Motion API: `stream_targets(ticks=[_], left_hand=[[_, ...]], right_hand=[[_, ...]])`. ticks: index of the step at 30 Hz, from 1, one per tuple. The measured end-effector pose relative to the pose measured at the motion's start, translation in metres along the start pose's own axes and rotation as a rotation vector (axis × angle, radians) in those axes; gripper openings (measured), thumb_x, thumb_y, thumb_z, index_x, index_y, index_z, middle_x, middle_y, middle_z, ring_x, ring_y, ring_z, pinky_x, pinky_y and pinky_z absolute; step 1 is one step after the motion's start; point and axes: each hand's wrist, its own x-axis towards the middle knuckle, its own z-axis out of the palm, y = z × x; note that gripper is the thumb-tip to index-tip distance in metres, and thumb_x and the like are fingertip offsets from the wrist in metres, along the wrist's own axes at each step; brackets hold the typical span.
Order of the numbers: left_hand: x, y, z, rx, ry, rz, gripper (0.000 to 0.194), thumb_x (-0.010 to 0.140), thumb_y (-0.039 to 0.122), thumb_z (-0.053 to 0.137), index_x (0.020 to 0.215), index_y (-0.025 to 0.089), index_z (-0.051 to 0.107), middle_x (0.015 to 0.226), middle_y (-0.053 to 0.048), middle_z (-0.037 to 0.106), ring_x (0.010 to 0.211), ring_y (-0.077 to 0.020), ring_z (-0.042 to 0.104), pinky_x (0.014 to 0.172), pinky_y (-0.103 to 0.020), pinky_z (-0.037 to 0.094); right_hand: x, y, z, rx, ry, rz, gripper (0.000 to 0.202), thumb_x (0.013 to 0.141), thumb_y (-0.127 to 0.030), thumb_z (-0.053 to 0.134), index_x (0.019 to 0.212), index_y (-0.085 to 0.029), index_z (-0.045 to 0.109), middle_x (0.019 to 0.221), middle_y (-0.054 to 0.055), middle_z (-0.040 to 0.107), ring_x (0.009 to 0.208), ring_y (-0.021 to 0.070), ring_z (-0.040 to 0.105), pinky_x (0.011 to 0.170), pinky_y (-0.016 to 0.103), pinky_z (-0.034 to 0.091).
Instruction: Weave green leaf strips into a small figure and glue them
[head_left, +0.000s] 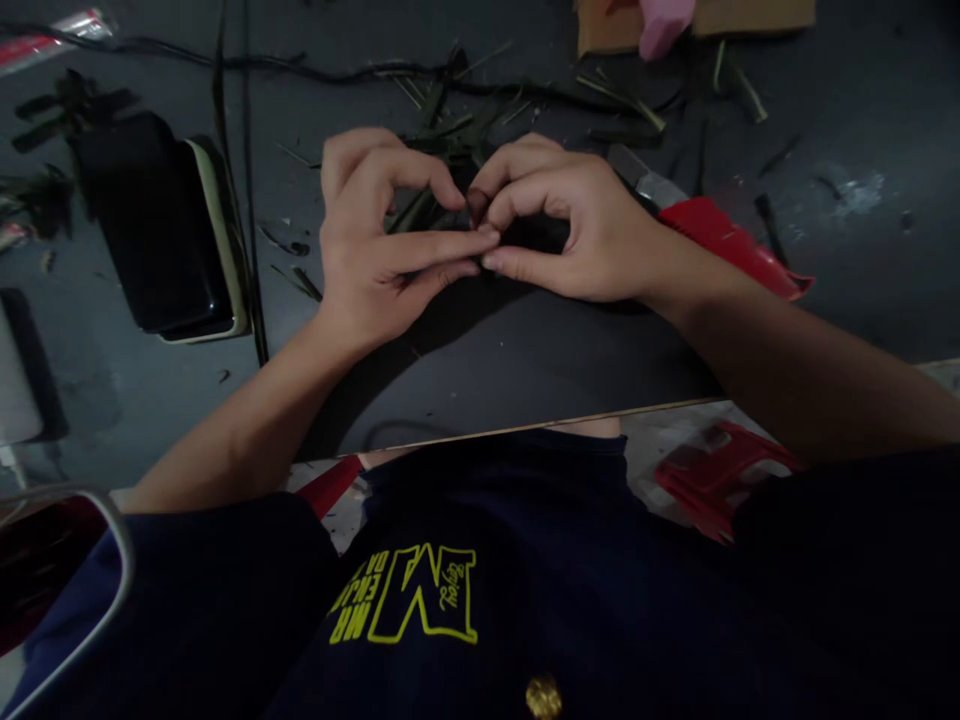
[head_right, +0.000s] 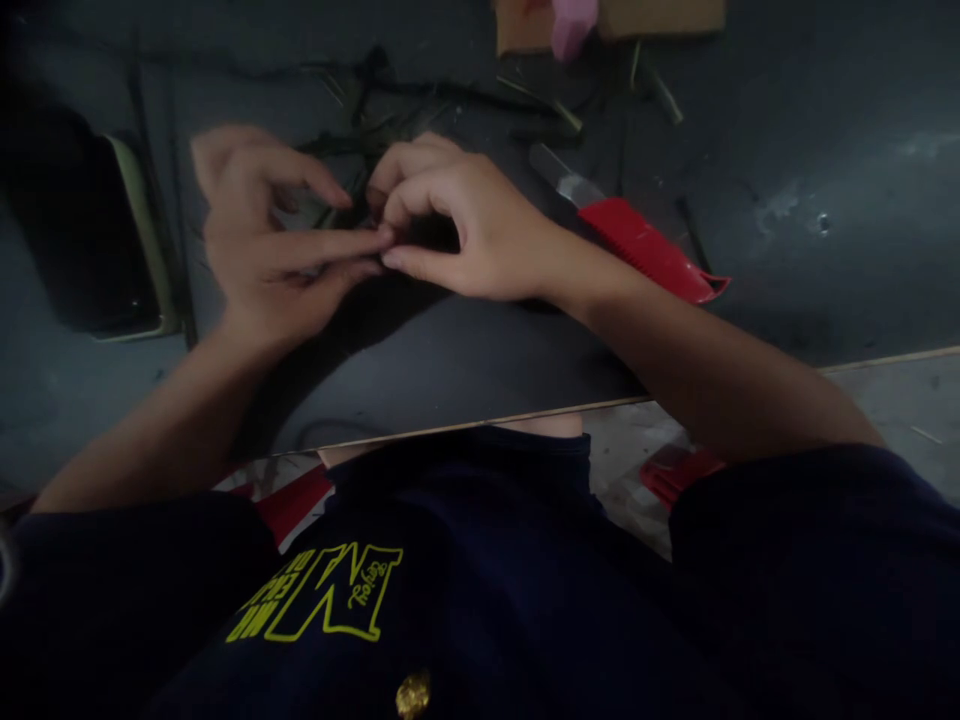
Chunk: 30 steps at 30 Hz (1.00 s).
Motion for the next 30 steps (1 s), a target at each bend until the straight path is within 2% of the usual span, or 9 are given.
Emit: stream_targets(ticks=[3,6,8,10,18,21,25,26,30], left_hand=[[0.003,0.009,-0.005,-0.041,-0.110,-0.172,0.038,0.086,0.045,0.080,0.124,0.046,0.073,0.110,-0.003,0.069,0.113,-0.0285,0.058,0.095,-0.047,0.050],[0.011,0.021,-0.011,-0.096,-0.260,-0.449,0.014,0.085,0.052,0.078,0.095,0.043,0.080,0.107,-0.004,0.069,0.120,-0.0323,0.057,0.100,-0.053,0.048],[0.016,0.026,-0.014,-0.138,-0.278,-0.564,0.018,0.081,0.057,0.079,0.082,0.039,0.078,0.103,-0.005,0.069,0.121,-0.0340,0.057,0.101,-0.055,0.049],[0.019,0.028,-0.015,-0.162,-0.272,-0.624,0.024,0.079,0.060,0.080,0.079,0.037,0.076,0.101,-0.006,0.068,0.123,-0.0345,0.057,0.101,-0.055,0.050],[0.013,0.029,-0.011,-0.137,-0.199,-0.664,0.036,0.083,0.070,0.071,0.083,0.035,0.075,0.104,-0.005,0.068,0.122,-0.0325,0.058,0.093,-0.051,0.052],[0.005,0.021,-0.005,-0.149,-0.088,-0.539,0.035,0.083,0.069,0.074,0.089,0.034,0.079,0.106,-0.005,0.066,0.111,-0.0281,0.059,0.090,-0.048,0.049],[-0.002,0.013,0.000,-0.142,0.025,-0.395,0.043,0.082,0.071,0.073,0.097,0.032,0.080,0.100,-0.003,0.061,0.104,-0.0234,0.055,0.085,-0.042,0.045],[-0.002,0.015,0.000,-0.142,0.025,-0.395,0.044,0.083,0.072,0.071,0.097,0.032,0.079,0.096,-0.003,0.060,0.106,-0.0238,0.054,0.084,-0.042,0.044],[0.006,0.027,-0.004,-0.165,-0.078,-0.587,0.031,0.089,0.063,0.071,0.095,0.034,0.078,0.089,-0.004,0.061,0.107,-0.0262,0.056,0.090,-0.046,0.047]], right_hand=[[0.001,0.004,0.002,-0.007,-0.017,0.023,0.011,0.088,-0.034,0.067,0.082,-0.025,0.070,0.112,0.002,0.073,0.109,0.0212,0.066,0.107,0.041,0.049],[0.001,0.006,0.004,-0.013,-0.044,0.049,0.011,0.086,-0.035,0.068,0.081,-0.026,0.071,0.109,0.003,0.074,0.108,0.0221,0.066,0.106,0.042,0.050],[0.001,0.006,0.005,-0.009,-0.052,0.061,0.010,0.085,-0.035,0.069,0.081,-0.026,0.071,0.109,0.003,0.074,0.109,0.0221,0.066,0.106,0.042,0.050],[0.001,0.006,0.006,0.012,-0.041,0.053,0.011,0.086,-0.035,0.070,0.080,-0.026,0.071,0.109,0.002,0.074,0.108,0.0212,0.067,0.107,0.042,0.049],[0.001,0.008,0.006,0.115,0.016,0.104,0.029,0.087,-0.053,0.073,0.080,-0.025,0.074,0.107,0.004,0.076,0.103,0.0222,0.069,0.101,0.042,0.054],[0.001,0.009,0.006,0.264,0.057,0.094,0.032,0.085,-0.055,0.075,0.083,-0.023,0.078,0.109,0.006,0.076,0.102,0.0218,0.070,0.098,0.040,0.056],[0.002,0.011,0.007,0.390,0.098,0.054,0.024,0.081,-0.042,0.081,0.086,-0.019,0.081,0.107,0.008,0.076,0.099,0.0212,0.071,0.096,0.037,0.056],[0.003,0.012,0.007,0.394,0.099,0.051,0.022,0.081,-0.040,0.081,0.086,-0.019,0.081,0.106,0.008,0.076,0.098,0.0210,0.071,0.096,0.037,0.056],[0.005,0.011,0.010,0.384,0.075,0.117,0.023,0.079,-0.045,0.079,0.083,-0.022,0.080,0.105,0.005,0.076,0.098,0.0199,0.070,0.094,0.035,0.057]])
